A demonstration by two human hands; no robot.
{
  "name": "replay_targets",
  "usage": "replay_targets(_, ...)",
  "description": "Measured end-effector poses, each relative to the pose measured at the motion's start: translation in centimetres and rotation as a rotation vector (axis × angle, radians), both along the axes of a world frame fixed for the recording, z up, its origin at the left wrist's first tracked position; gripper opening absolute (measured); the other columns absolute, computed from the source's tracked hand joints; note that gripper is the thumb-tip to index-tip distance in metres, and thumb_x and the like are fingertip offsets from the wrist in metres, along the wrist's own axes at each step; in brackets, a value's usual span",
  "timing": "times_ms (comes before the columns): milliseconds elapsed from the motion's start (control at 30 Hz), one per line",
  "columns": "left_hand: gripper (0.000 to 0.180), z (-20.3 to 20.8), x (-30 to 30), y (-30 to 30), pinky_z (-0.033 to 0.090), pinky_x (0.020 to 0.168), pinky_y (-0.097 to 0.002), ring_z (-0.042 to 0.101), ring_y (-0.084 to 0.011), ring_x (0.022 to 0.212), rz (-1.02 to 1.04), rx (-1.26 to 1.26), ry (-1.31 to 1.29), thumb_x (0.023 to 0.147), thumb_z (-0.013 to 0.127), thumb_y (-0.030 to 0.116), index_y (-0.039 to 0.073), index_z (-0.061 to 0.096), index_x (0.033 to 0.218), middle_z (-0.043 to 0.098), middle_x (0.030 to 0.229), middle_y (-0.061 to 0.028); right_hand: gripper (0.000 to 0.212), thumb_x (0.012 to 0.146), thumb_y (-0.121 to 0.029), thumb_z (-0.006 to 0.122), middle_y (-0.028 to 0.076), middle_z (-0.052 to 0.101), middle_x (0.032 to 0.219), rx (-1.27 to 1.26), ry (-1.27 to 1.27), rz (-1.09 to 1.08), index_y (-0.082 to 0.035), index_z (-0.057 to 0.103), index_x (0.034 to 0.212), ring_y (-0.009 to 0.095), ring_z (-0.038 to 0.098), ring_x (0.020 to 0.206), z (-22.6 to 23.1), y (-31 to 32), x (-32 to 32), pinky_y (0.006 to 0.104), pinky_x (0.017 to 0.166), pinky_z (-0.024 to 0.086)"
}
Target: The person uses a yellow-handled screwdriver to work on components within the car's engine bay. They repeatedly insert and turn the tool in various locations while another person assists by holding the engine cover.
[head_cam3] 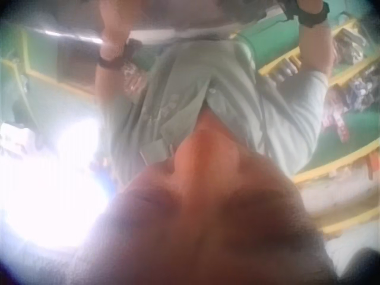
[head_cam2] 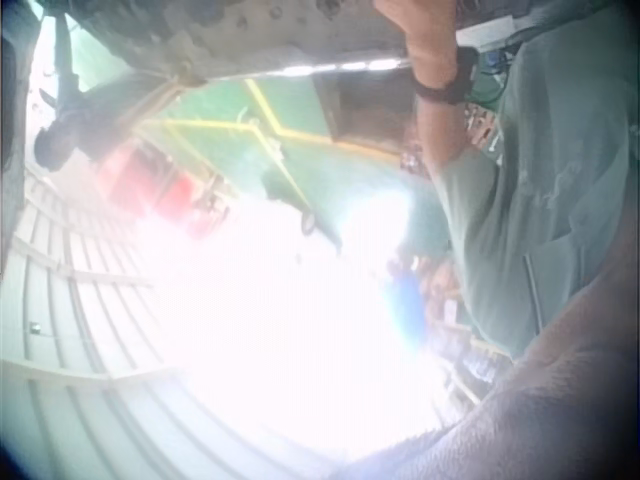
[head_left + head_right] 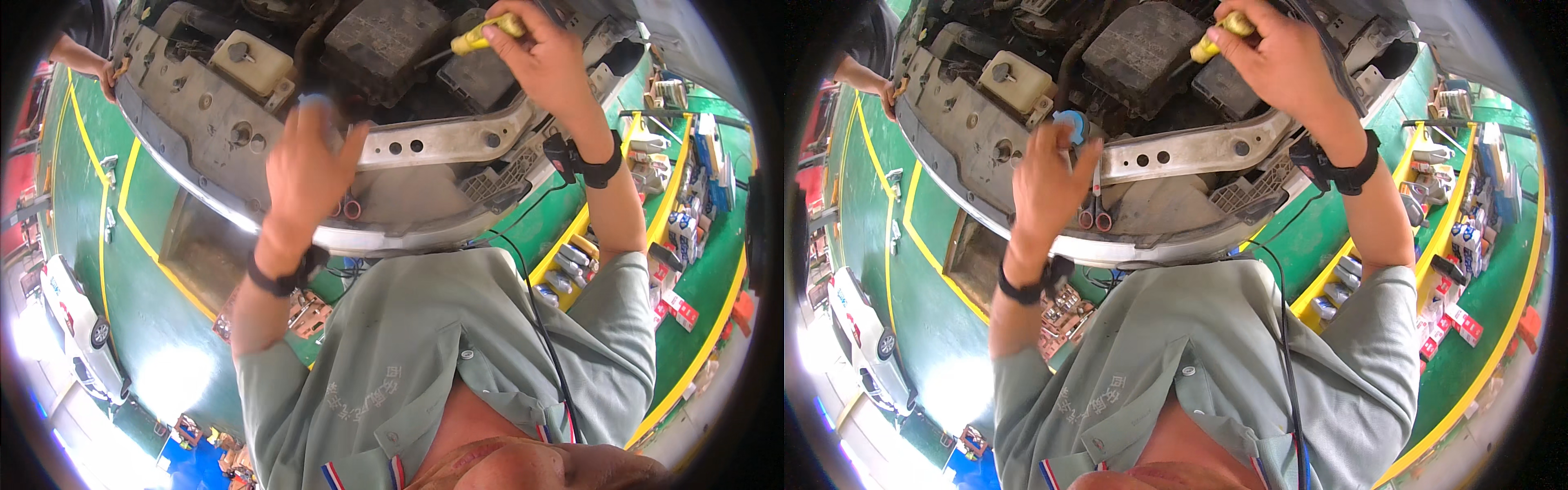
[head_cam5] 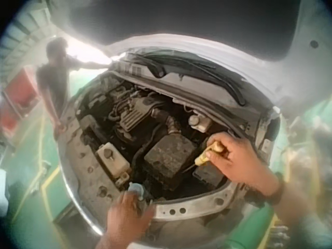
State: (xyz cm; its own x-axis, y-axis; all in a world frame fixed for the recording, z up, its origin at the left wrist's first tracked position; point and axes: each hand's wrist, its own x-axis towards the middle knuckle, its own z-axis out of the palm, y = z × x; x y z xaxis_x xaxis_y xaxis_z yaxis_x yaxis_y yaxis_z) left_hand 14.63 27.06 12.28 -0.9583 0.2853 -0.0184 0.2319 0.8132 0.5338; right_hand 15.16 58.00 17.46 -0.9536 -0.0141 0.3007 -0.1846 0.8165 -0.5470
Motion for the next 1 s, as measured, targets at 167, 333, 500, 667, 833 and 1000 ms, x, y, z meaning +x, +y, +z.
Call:
replay_targets(167,0.052,-5.2,7.7,-3.5,0.054,0.085,-0.0483,0.064,-0.039,0.102,0.002,-0.193,-0.081,0.083,0.082,0.034,0.004,0.06,0.12,0.058,0.113,-0.0173,0.025,0.097,-0.021,0.071,0.017,0.068,0.087,0.046,-0.027,0.09,-0.003,0.063,0.112,0.034,0.069,0.073,-4.2,1.0,-2.0,0.0407,0.063,0.054)
replay_targets(333,0.049,-6.3,9.6,-2.3,0.052,0.088,-0.0487,0.058,-0.0401,0.108,0.111,-0.213,-0.03,0.082,0.079,0.028,0.003,0.06,0.12,0.054,0.115,-0.0187,0.024,0.096,-0.022,0.073,0.015,0.072,0.096,0.073,0.058,0.143,-0.007,0.065,0.113,0.033,0.071,0.08,-7.9,1.8,-3.6,0.0397,0.07,0.056)
replay_targets(500,0.042,-7.3,10.0,-1.4,0.05,0.089,-0.0491,0.055,-0.0401,0.105,0.162,-0.2,0.055,0.081,0.073,0.019,0.001,0.06,0.117,0.053,0.111,-0.0187,0.024,0.097,-0.026,0.072,0.015,0.073,0.089,0.047,0.104,0.18,-0.008,0.065,0.11,0.035,0.072,0.085,-9.0,1.7,-4.2,0.0407,0.073,0.057)
replay_targets(667,0.032,-7.7,9.5,-0.8,0.048,0.09,-0.0499,0.053,-0.0413,0.106,0.197,-0.137,0.176,0.078,0.07,0.012,0.0,0.057,0.105,0.053,0.11,-0.0187,0.025,0.097,-0.027,0.073,0.014,0.074,0.089,0.078,0.135,0.186,-0.009,0.065,0.111,0.034,0.073,0.084,-9.6,1.9,-4.5,0.0412,0.073,0.057)
replay_targets(833,0.024,-8.9,9.7,-2.0,0.047,0.087,-0.0489,0.055,-0.0404,0.098,0.202,0.019,0.197,0.081,0.066,0.005,0.0,0.056,0.102,0.055,0.104,-0.0183,0.025,0.097,-0.028,0.072,0.015,0.074,0.088,0.096,0.147,0.188,-0.009,0.064,0.111,0.035,0.073,0.083,-10.2,2.1,-4.8,0.041,0.072,0.058)
replay_targets(1000,0.019,-7.9,10.4,-3.0,0.049,0.084,-0.0456,0.057,-0.0384,0.091,0.34,0.129,0.126,0.085,0.066,0.003,0.001,0.057,0.102,0.056,0.099,-0.018,0.026,0.097,-0.029,0.072,0.015,0.074,0.087,0.097,0.168,0.2,-0.008,0.065,0.11,0.035,0.073,0.082,-11.0,2.5,-4.9,0.0406,0.072,0.058)
